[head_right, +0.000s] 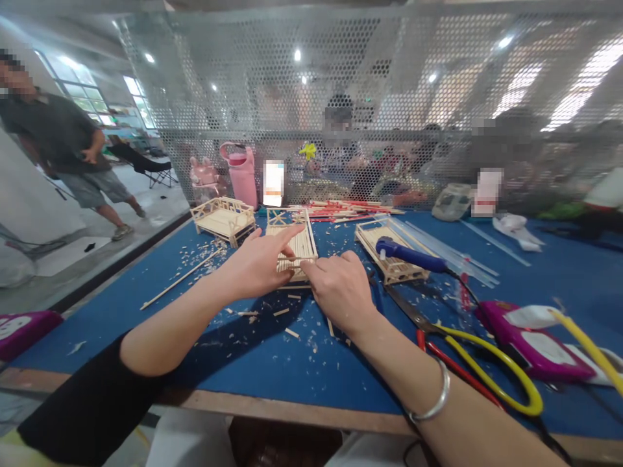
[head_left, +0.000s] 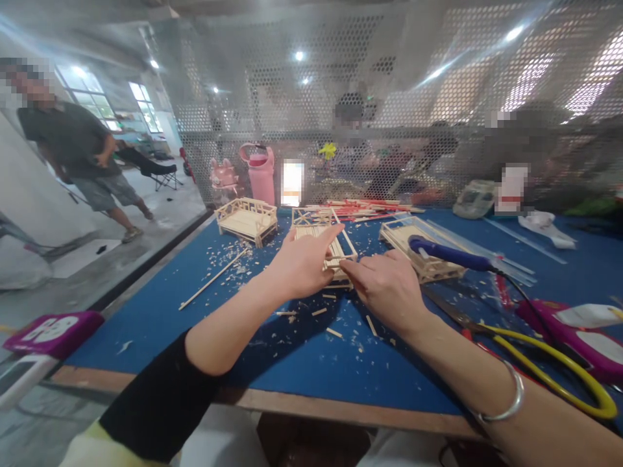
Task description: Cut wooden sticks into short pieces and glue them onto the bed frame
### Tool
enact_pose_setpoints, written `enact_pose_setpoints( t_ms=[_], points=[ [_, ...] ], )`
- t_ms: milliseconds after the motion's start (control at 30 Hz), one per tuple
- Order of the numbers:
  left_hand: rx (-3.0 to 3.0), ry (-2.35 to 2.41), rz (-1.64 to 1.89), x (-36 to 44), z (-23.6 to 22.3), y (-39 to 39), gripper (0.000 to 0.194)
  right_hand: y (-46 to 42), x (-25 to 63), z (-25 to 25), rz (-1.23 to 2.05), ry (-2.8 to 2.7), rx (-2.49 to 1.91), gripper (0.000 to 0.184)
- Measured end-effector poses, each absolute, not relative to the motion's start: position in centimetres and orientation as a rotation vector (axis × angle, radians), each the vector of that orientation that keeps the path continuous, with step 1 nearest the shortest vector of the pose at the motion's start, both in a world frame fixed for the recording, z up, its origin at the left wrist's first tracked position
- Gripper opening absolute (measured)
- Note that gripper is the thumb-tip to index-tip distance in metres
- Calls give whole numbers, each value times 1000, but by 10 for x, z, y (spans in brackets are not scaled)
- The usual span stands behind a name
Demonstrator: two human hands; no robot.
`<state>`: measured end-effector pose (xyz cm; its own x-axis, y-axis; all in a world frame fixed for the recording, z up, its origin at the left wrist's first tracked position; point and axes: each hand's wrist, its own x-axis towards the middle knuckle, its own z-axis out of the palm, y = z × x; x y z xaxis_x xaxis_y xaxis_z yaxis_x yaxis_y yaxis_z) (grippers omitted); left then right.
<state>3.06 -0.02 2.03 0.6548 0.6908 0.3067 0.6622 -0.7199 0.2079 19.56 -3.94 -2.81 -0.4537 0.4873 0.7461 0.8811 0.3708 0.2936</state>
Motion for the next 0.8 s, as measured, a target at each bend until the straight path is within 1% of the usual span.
enact_pose_setpoints(
  t_ms=[133, 300, 367, 500, 633, 700, 800],
  points=[
    [2779, 1146, 628, 29, 17, -2, 68, -40, 195, -29, -930, -2039, -1175, 29],
    [2725, 1150, 676, 30, 15, -3, 57, -41, 195, -29, -923, -2006, -1153, 29],
    [2700, 1153, 693, 30, 14, -2, 56, -40, 195, -30, -914, -1998, -1139, 29],
    [2679, 1125, 742, 28, 12, 0, 60, -37, 194, -31, -894, -1994, -1122, 31],
    [2645, 1132, 752, 19, 17, -1, 67, -44, 194, -20, -861, -1983, -1137, 31],
    [2619, 1141, 718, 11, 22, -2, 70, -60, 202, -11, -779, -1944, -1187, 28],
    [2568, 1121, 617, 0, 29, -2, 77, -99, 232, -10, -499, -1819, -1392, 22]
  ],
)
